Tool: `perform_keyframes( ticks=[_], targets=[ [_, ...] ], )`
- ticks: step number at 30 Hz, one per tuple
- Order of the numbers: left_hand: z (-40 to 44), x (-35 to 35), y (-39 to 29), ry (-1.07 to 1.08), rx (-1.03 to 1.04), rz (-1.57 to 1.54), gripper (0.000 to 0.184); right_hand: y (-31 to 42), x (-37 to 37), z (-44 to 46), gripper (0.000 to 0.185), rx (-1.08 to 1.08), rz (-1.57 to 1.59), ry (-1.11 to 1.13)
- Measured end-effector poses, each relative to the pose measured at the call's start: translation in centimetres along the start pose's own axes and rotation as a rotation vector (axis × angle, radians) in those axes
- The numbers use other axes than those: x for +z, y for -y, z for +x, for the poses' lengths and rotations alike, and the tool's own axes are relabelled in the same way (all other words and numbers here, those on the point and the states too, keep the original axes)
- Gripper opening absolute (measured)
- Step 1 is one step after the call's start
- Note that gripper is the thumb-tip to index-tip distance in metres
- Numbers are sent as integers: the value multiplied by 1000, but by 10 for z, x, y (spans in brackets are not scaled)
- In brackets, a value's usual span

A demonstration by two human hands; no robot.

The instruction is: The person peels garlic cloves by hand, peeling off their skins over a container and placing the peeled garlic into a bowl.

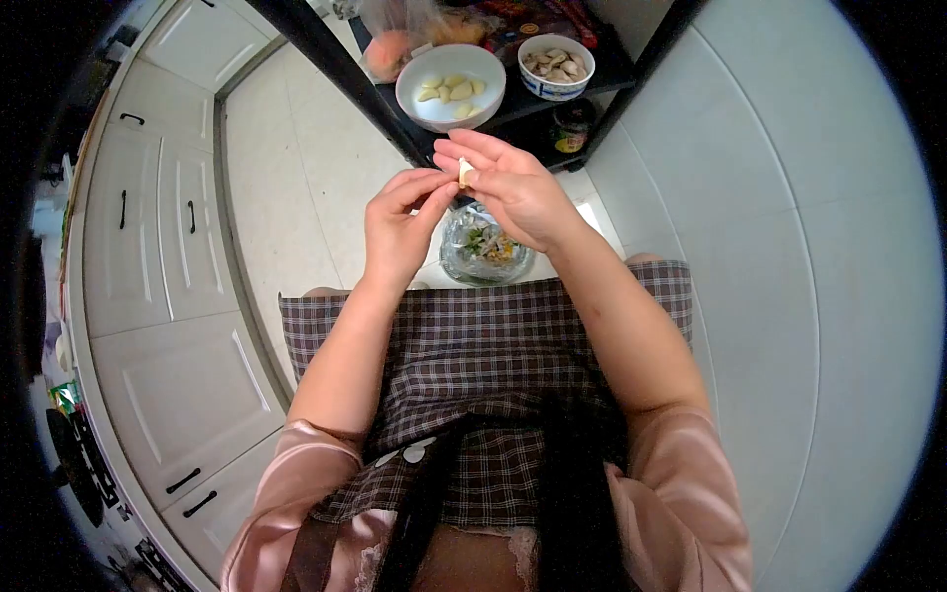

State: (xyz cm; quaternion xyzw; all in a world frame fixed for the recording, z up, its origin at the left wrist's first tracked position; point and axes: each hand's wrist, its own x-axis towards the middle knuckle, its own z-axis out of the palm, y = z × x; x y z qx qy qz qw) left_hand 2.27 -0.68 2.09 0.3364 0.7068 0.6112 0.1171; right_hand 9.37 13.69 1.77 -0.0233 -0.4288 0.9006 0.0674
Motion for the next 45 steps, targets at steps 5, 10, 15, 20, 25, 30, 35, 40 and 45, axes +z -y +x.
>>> perform_keyframes(
  ticks=[5, 10, 15, 20, 25, 30, 35, 40, 45],
  targets=[
    [1, -2, 0, 13, -1, -22, 14, -4, -2, 0, 46, 26, 7, -6],
    [1, -2, 4, 21, 24, 63, 14, -7, -2, 0, 48, 21, -7, -13],
    [0, -3, 1, 48, -8, 45, 12, -2, 0, -2, 48, 66, -84, -48],
    [-2, -4, 4, 46, -6, 81, 10, -8, 1, -5, 47, 104, -133, -48],
    [-1, -3, 1, 33, -51, 104, 3, -5, 6, -8, 47, 138, -131, -34],
    [-1, 0, 3, 16, -55, 51, 2, -5, 9, -9, 33, 91, -56, -94],
    [0, 1, 15, -49, -116, -66, 4, -10, 8, -6, 21, 3, -175, -206],
    [-1, 2, 14, -19, -170, -121, 5, -9, 2, -8, 25, -16, -330, -145],
    [-3, 5, 19, -28, -200, -197, 6, -8, -1, -6, 23, 23, -333, -174]
  ],
)
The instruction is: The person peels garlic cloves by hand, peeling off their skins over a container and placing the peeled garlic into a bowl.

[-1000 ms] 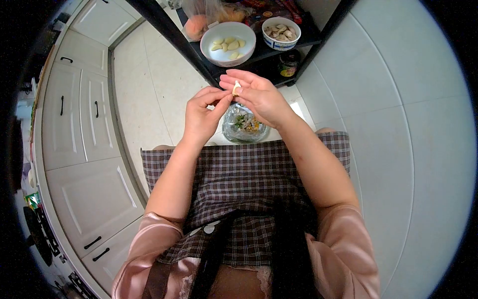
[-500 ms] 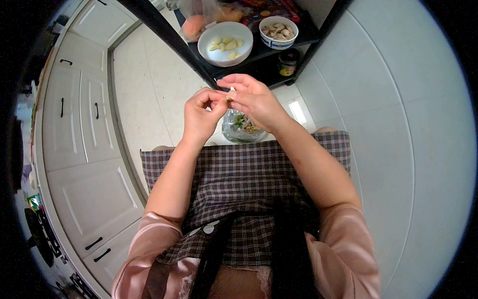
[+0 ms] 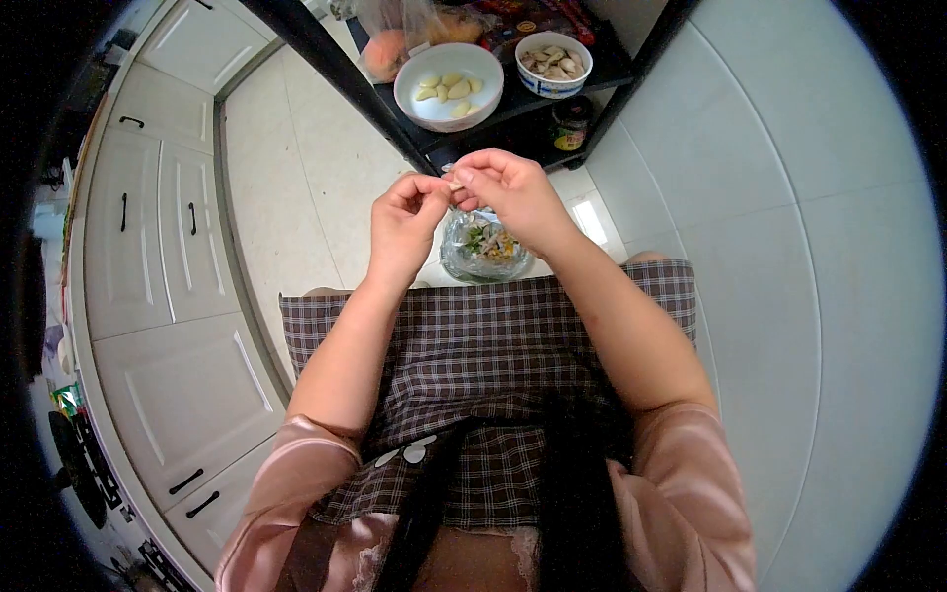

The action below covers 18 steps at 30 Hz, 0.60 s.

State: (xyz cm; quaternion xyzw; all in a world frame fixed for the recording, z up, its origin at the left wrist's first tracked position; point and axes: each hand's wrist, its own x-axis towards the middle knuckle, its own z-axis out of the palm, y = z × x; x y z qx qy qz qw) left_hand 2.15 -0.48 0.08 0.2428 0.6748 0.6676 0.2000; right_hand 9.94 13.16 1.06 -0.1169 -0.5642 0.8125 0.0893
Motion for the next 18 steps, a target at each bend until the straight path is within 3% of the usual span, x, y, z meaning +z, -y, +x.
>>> perform_keyframes(
  ticks=[10, 18],
  targets=[
    [-2, -1, 10, -37, -34, 90, 10, -8, -3, 4, 26, -124, -56, -221],
    [-1, -3, 9, -27, -50, 242, 11, -7, -3, 0, 26, -29, -95, -155]
  ],
)
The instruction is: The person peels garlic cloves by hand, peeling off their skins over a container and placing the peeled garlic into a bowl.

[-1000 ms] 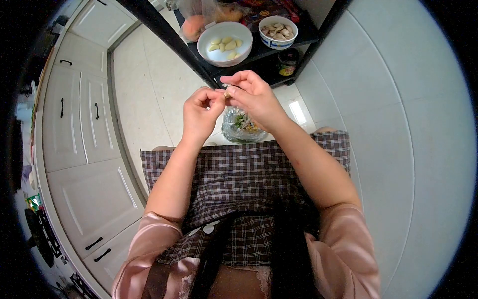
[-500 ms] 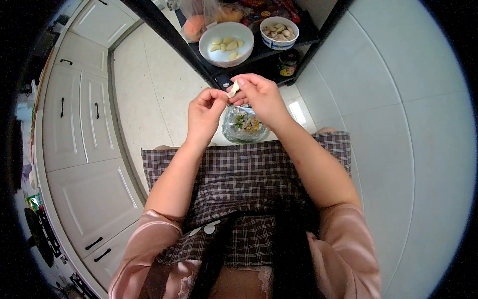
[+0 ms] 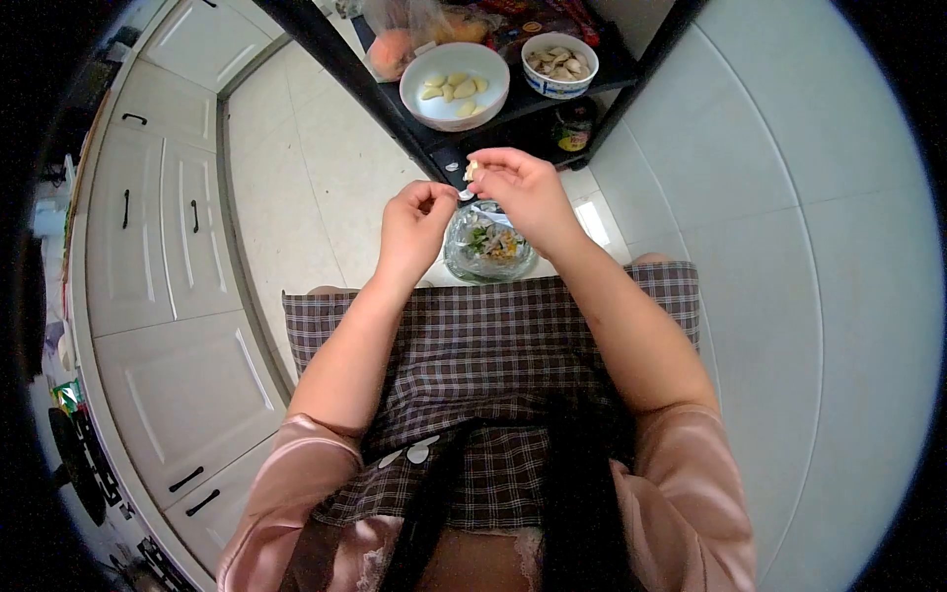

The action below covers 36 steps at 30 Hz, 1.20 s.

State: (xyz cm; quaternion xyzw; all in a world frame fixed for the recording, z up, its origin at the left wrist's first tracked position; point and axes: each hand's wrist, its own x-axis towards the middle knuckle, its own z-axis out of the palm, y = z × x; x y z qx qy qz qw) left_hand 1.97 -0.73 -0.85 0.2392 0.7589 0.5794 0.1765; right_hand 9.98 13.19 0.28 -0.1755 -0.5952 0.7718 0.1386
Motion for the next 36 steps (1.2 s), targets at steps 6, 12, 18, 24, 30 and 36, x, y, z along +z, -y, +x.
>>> perform_keyframes(
  ticks=[6, 12, 18, 24, 30, 36],
  targets=[
    [-3, -3, -6, 72, 7, 122, 11, -6, 0, 0, 27, 5, -100, 68],
    [-1, -4, -10, 44, 89, 121, 11, -8, 1, -1, 26, -63, -186, 71],
    [0, -5, -17, 58, -58, -198, 15, -6, 2, -3, 26, -198, -311, 152],
    [1, -8, -15, 88, -85, -231, 15, -6, 1, -4, 27, -265, -444, 204],
    [0, -9, -18, 89, -104, -298, 11, -2, 4, -4, 27, -219, -336, 227],
    [-1, -9, -22, 77, -108, -306, 9, 0, 4, -6, 27, -175, -270, 261]
  ],
)
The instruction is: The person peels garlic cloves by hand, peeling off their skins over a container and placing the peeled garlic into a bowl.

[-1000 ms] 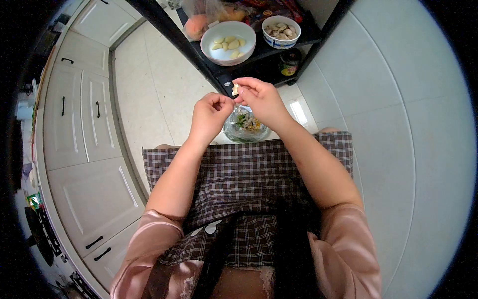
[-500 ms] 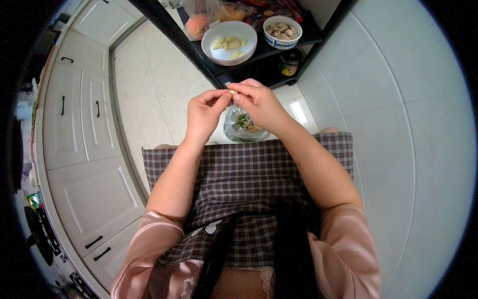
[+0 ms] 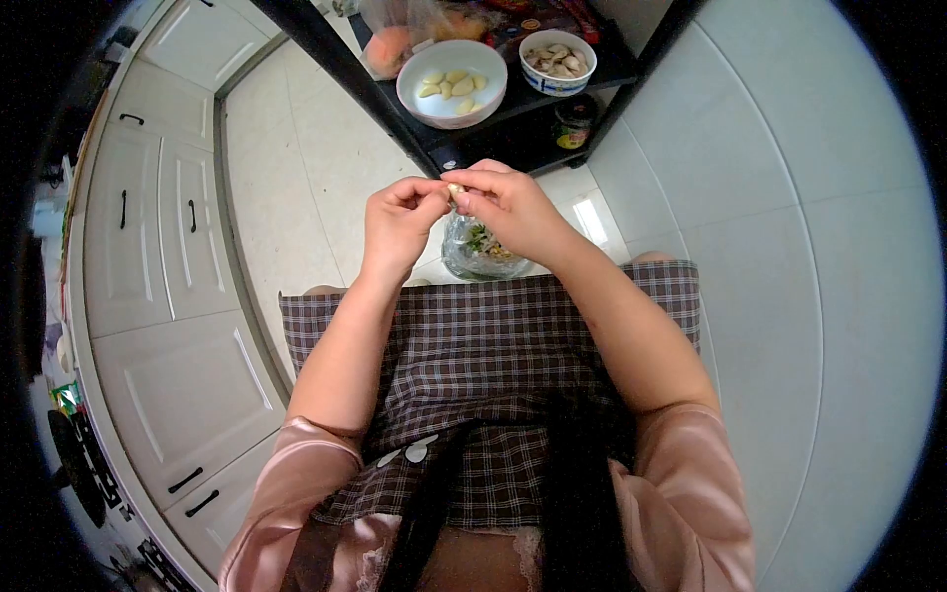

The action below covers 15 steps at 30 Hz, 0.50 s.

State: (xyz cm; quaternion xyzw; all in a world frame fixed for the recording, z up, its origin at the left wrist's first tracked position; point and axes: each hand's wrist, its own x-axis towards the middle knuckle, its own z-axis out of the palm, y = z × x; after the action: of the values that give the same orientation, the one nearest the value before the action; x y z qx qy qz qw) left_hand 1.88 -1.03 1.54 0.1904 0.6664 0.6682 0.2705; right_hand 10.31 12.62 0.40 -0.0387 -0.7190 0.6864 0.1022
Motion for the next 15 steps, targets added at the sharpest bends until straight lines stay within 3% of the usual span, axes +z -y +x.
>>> perform_keyframes(
  ticks=[8, 11, 15],
  targets=[
    [0, 2, -1, -17, 21, -75, 6, 2, 1, 1, 27, -2, 29, -13],
    [2, 2, 5, -53, 72, 7, 6, 6, 0, 2, 27, 102, 46, -62],
    [2, 0, 6, -114, 46, 31, 8, 4, -5, 5, 30, 156, 330, -152]
  ],
)
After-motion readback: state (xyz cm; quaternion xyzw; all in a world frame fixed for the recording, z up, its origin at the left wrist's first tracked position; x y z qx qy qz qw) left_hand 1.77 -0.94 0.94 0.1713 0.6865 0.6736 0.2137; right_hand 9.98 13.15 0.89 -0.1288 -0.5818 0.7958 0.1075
